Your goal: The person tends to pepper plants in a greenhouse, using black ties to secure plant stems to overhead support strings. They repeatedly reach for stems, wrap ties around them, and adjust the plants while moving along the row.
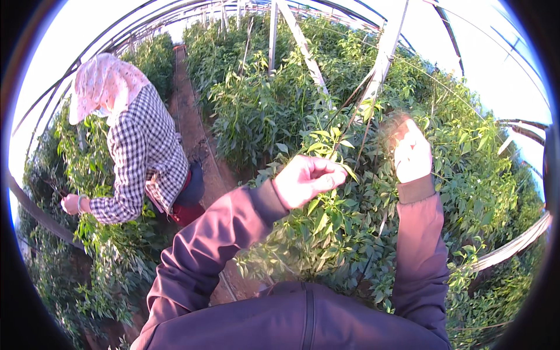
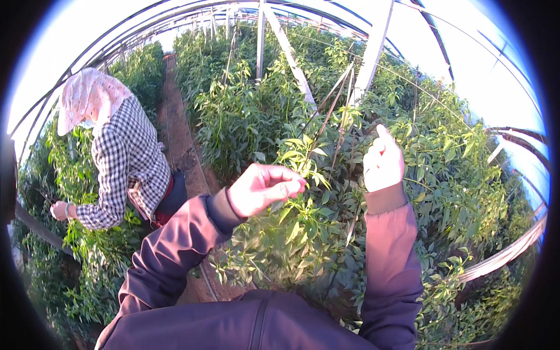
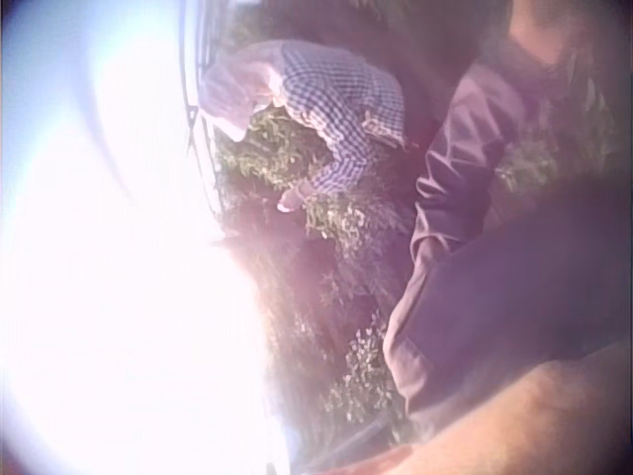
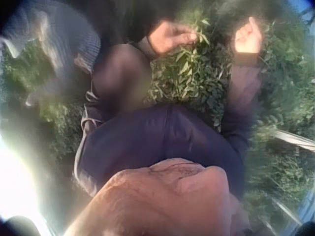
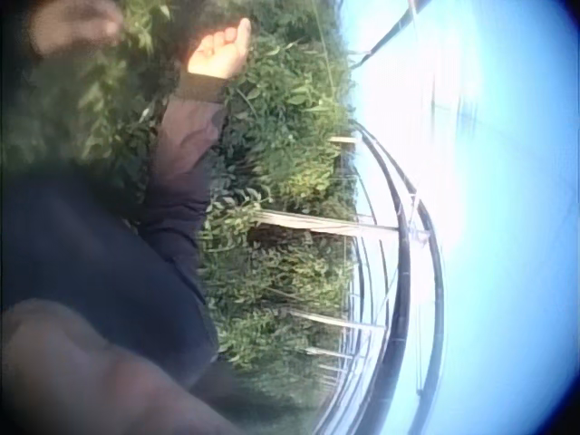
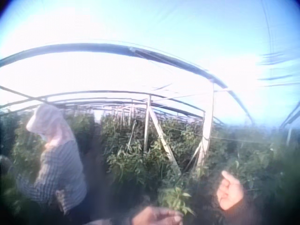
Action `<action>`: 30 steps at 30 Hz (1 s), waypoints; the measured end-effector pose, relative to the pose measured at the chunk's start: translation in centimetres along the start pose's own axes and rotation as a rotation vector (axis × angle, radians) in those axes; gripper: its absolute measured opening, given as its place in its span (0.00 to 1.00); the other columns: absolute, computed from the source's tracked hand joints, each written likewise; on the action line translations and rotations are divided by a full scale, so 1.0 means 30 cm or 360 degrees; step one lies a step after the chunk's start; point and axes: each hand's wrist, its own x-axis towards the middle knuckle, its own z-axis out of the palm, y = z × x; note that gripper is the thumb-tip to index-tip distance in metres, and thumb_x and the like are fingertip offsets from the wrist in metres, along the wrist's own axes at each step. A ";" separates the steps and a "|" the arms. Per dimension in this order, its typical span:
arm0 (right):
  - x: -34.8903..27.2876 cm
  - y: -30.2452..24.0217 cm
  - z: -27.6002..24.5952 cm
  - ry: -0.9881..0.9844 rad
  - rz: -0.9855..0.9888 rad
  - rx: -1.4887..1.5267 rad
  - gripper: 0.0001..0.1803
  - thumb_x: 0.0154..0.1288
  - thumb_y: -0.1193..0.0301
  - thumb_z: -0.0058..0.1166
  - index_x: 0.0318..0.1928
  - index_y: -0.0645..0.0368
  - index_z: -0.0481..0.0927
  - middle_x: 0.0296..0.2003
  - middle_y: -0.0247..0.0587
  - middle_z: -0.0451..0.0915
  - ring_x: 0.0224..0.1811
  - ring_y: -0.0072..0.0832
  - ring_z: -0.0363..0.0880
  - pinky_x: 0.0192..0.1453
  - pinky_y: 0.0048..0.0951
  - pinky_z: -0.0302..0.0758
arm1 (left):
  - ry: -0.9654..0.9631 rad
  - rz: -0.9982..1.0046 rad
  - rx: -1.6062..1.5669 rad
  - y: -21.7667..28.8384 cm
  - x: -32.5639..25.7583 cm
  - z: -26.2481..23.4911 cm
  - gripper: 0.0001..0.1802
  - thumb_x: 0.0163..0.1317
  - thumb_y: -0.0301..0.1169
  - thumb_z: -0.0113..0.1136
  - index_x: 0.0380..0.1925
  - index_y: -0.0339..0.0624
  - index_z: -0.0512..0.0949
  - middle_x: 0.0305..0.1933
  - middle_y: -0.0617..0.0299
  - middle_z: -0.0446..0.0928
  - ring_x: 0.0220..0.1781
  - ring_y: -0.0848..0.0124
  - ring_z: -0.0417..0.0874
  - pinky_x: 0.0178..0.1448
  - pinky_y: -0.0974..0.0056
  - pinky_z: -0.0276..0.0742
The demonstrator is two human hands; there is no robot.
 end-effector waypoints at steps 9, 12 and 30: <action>0.444 -0.157 -0.117 -0.0098 -0.0313 0.0282 0.04 0.78 0.65 0.57 0.43 0.49 0.78 0.23 0.22 0.69 0.13 0.15 0.53 0.15 0.20 0.52 | -0.0062 0.0212 0.0908 0.286 0.528 0.043 0.17 0.70 0.39 0.68 0.46 0.34 0.85 0.35 0.68 0.84 0.36 0.82 0.78 0.44 0.71 0.77; 0.478 -0.184 -0.019 0.0084 -0.0552 0.0267 0.14 0.76 0.65 0.60 0.56 0.54 0.79 0.23 0.23 0.68 0.13 0.13 0.53 0.16 0.19 0.52 | 0.0099 0.0404 0.1236 0.301 0.724 0.076 0.23 0.70 0.45 0.67 0.45 0.31 0.85 0.32 0.66 0.84 0.34 0.81 0.78 0.42 0.69 0.77; 0.554 -0.167 -0.010 -0.0434 -0.0917 -0.0257 0.13 0.75 0.73 0.60 0.55 0.66 0.85 0.28 0.24 0.76 0.26 0.11 0.67 0.28 0.17 0.60 | 0.0343 0.0556 0.0463 0.230 1.264 0.175 0.11 0.74 0.33 0.61 0.43 0.37 0.87 0.37 0.61 0.88 0.41 0.75 0.86 0.56 0.66 0.80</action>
